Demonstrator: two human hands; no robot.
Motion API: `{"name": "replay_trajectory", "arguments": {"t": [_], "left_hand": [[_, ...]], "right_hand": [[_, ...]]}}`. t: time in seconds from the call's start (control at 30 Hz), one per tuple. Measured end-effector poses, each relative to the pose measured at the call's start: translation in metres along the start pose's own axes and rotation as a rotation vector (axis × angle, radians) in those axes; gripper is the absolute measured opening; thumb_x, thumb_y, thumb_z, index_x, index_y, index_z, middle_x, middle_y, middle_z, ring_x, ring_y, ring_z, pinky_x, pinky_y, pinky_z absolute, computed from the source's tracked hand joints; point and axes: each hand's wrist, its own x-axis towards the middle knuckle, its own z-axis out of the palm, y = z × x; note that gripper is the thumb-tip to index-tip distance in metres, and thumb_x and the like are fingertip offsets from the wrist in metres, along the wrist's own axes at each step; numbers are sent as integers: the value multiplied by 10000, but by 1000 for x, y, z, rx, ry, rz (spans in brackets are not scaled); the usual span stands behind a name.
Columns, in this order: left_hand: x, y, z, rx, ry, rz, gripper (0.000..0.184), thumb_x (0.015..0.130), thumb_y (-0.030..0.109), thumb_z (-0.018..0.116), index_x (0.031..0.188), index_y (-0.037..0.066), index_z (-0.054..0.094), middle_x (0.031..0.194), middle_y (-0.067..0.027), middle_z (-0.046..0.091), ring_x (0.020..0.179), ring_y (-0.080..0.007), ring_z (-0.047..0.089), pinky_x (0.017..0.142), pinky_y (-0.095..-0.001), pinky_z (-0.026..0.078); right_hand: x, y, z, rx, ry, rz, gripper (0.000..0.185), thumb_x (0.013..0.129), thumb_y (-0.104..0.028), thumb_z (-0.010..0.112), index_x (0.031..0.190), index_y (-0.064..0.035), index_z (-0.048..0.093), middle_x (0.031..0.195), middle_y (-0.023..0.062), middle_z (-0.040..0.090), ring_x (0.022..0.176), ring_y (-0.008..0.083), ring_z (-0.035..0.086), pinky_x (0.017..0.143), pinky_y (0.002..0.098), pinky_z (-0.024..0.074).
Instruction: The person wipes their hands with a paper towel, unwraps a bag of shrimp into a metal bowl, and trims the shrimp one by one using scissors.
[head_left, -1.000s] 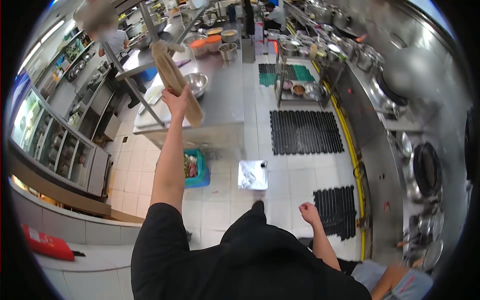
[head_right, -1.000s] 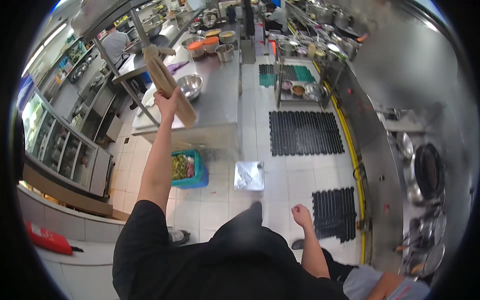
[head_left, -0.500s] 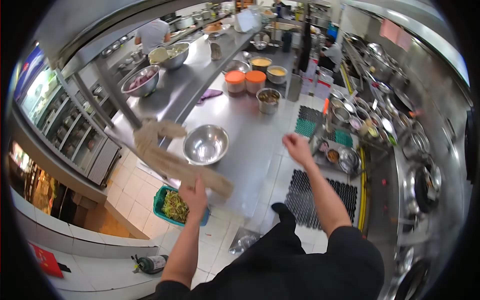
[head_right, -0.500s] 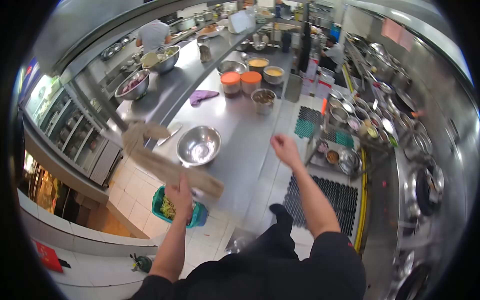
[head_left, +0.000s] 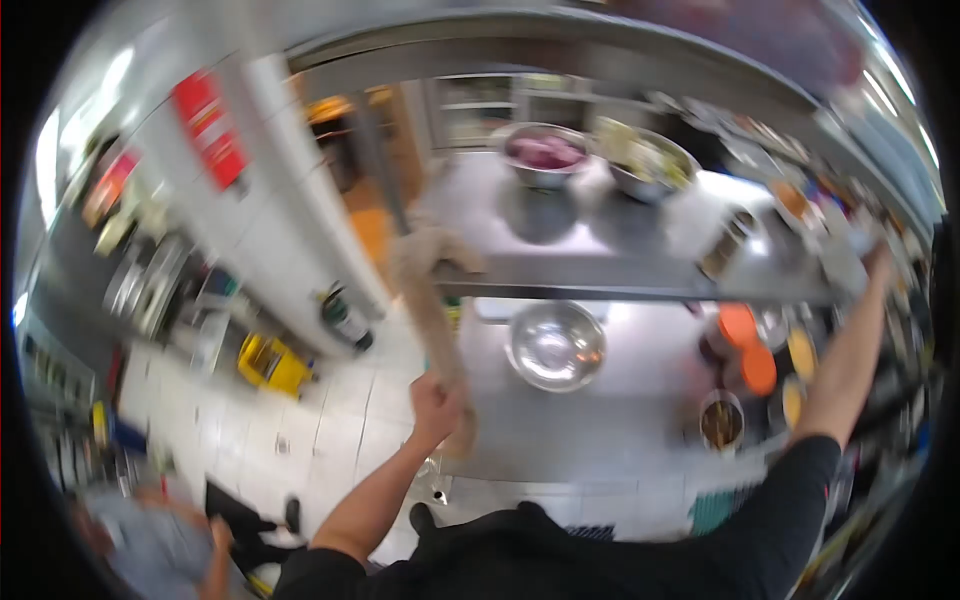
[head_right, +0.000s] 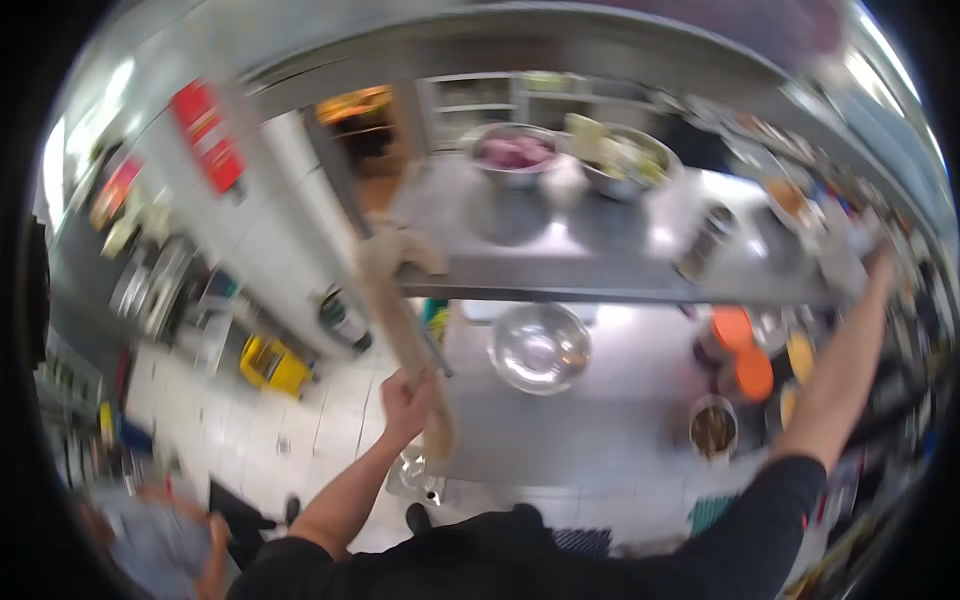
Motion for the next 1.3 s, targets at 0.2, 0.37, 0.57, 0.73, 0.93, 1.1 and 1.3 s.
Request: {"name": "replay_trajectory", "arguments": {"t": [0.2,0.37,0.57,0.73,0.93,1.1,1.3], "left_hand": [[-11,7,16,188,305,174,82,879,49,600,907,-13,647,653,-37,588,607,-77,534,531,-287,433],[-24,13,26,-87,462,68,69,834,42,621,798,-12,596,605,-69,532,568,-128,513,501,-350,413],[-26,11,11,162,526,125,67,810,37,616,758,16,580,607,-16,481,593,-86,443,521,-293,360],[-16,-22,-11,228,532,333,146,848,41,598,944,-42,670,771,-21,645,725,-90,571,648,-290,490],[-16,18,14,106,429,147,114,878,64,588,802,-8,541,673,46,420,619,-78,352,550,-281,324],[-11,13,22,144,458,164,123,891,87,572,861,-32,579,695,9,506,659,-91,418,597,-286,385],[-12,-5,-5,190,422,92,254,890,131,604,1055,-57,649,786,-50,614,698,-162,517,664,-327,453]], "right_hand": [[21,-60,-24,123,-410,-52,616,794,-211,753,1269,99,512,1290,263,607,1170,365,619,998,441,492],[47,-33,80,41,381,-626,343,850,-215,540,1012,70,641,1116,289,631,1086,418,590,937,487,452],[8,-75,24,182,618,-659,304,876,-219,561,1011,-12,738,1098,250,706,1054,389,679,960,500,513],[-63,-68,-130,314,54,49,336,835,-304,638,986,-20,735,1067,253,713,1054,430,673,895,513,538],[-165,-50,-200,1887,363,-125,290,923,-70,582,1168,51,677,1049,75,708,949,119,661,792,273,529],[-263,-75,-252,2272,249,-81,376,930,-88,574,1280,46,613,1115,94,682,958,148,653,780,289,531],[-413,-146,-352,2599,-254,-382,350,928,-74,576,1248,63,614,1096,123,676,935,172,655,767,300,538]]}}
